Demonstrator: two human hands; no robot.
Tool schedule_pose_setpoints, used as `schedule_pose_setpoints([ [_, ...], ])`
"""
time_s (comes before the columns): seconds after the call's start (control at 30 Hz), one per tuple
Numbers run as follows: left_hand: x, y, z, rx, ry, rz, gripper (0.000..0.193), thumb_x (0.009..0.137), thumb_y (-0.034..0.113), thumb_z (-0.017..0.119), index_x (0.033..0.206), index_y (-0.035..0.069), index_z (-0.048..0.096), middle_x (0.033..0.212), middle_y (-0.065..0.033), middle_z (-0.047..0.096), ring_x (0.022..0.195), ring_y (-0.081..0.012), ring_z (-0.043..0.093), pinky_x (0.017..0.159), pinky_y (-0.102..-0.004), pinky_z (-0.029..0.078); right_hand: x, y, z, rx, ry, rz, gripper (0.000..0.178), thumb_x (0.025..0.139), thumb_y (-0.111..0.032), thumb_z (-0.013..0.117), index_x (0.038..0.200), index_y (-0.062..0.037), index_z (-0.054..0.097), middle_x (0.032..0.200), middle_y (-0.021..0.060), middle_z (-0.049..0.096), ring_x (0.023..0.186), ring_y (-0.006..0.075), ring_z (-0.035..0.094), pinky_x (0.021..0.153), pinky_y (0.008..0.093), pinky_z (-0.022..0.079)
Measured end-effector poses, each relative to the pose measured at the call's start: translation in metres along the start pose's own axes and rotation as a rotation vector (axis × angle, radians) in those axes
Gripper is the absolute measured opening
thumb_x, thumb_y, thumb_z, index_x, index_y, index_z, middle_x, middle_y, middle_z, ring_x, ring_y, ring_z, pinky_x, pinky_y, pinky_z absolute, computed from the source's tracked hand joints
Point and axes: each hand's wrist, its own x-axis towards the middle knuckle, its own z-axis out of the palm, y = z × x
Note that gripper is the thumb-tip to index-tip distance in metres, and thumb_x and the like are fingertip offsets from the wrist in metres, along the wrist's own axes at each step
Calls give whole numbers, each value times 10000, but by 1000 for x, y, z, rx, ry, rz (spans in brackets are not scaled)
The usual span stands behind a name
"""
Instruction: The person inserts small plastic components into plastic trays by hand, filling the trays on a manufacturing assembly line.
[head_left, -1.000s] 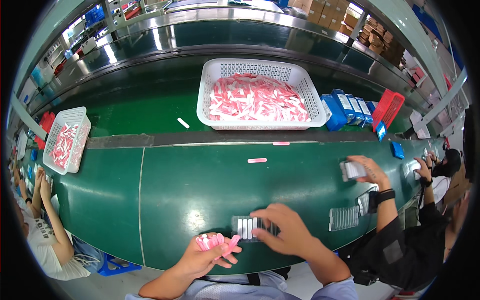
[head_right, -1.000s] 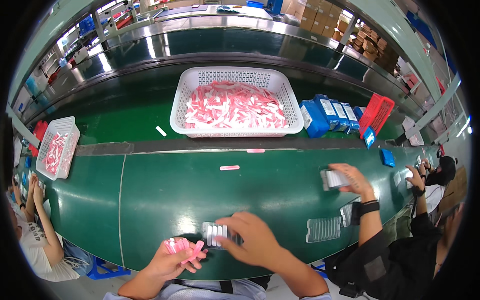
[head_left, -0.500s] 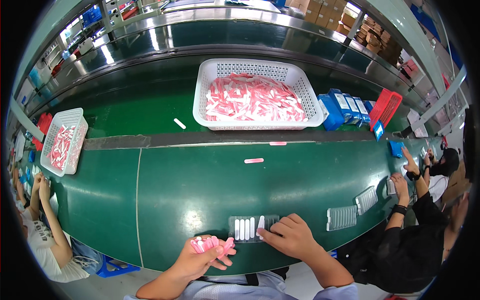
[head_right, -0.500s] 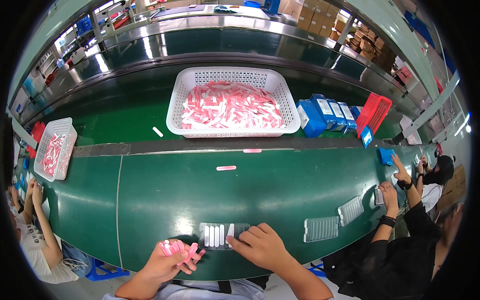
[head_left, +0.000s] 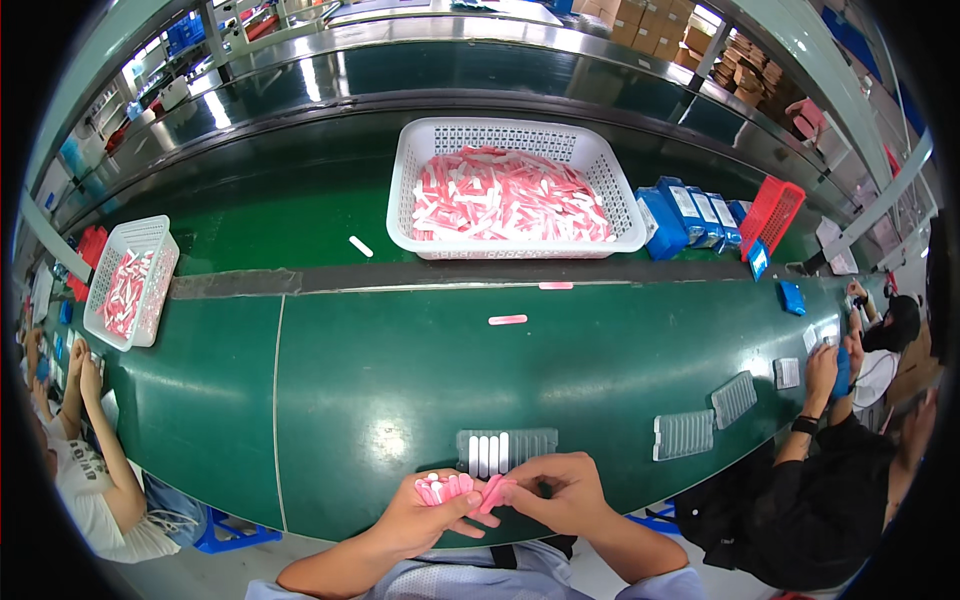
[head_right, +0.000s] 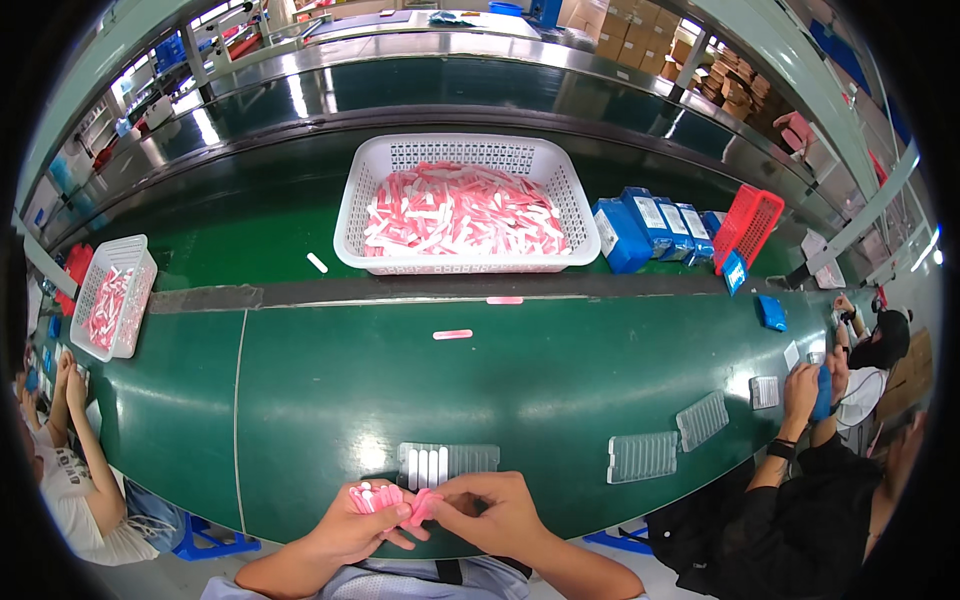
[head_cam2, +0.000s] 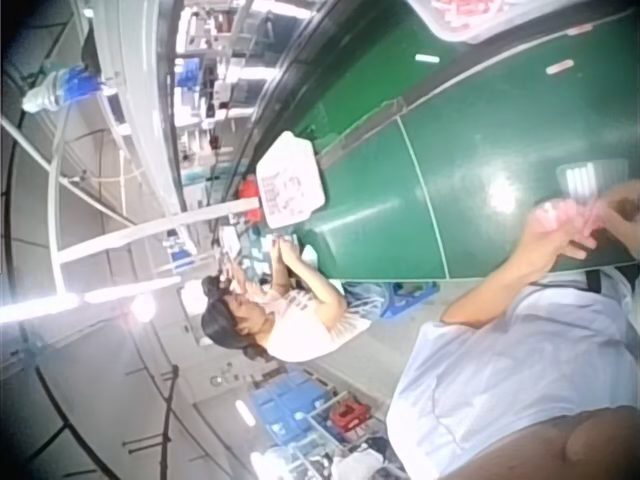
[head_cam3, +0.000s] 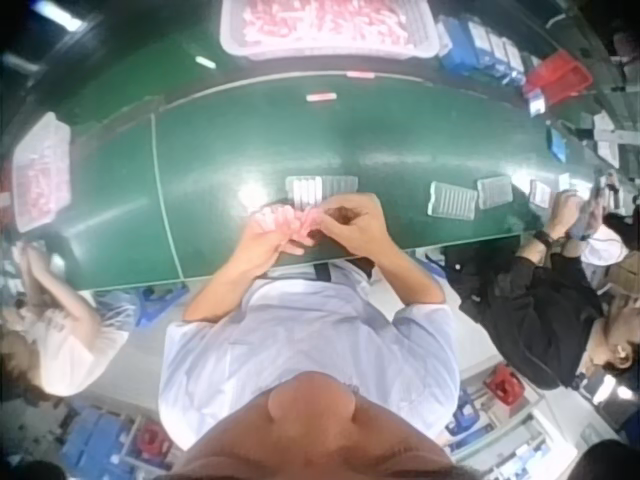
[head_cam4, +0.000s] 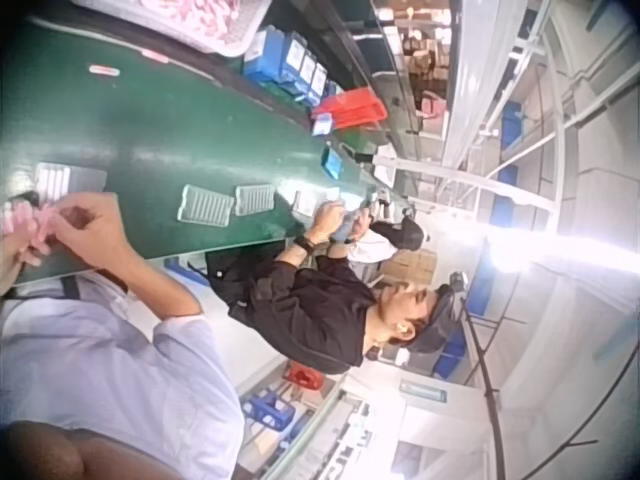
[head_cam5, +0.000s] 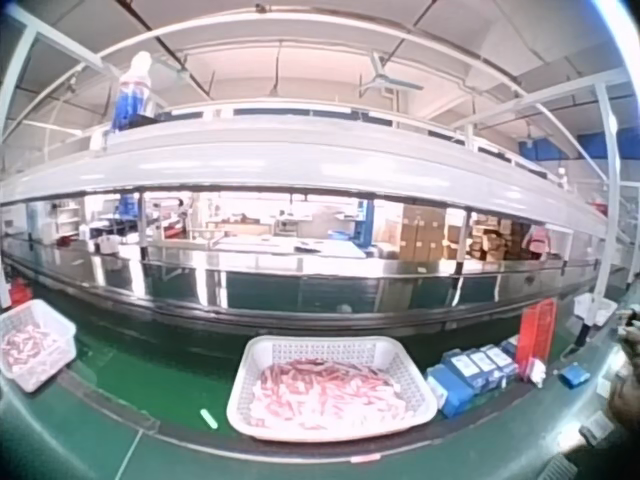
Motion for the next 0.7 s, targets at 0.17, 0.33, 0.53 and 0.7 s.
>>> schedule_pose_setpoints([
  [0.17,-3,-6,-9,65,23,69,218,943,47,664,1113,-88,642,1037,-213,708,801,-232,726,665,-341,644,4,-2,-10,-239,36,-171,99,829,50,735,928,49,740,770,75,710,637,100,638,566,234,493],
  [0.33,-4,-5,-11,-23,22,62,195,935,25,668,1090,-91,648,1015,-217,711,781,-211,716,684,-341,637,8,10,-34,-18,237,-261,108,812,41,735,919,35,742,760,141,698,618,159,638,560,248,473],
  [0.53,-7,-2,-21,-125,-18,36,243,948,85,677,1135,-64,638,1084,-193,695,839,-195,708,749,-362,629,9,13,-31,-960,60,-606,274,719,-151,817,980,-113,747,1011,53,679,868,245,630,732,387,489],
  [0.7,-9,-1,-23,-139,-9,47,251,966,103,660,1148,-67,629,1092,-205,691,837,-197,711,753,-359,626,1,9,-34,-1042,-93,-527,381,780,-354,781,1093,-147,717,1190,49,600,1079,273,559,899,435,443],
])
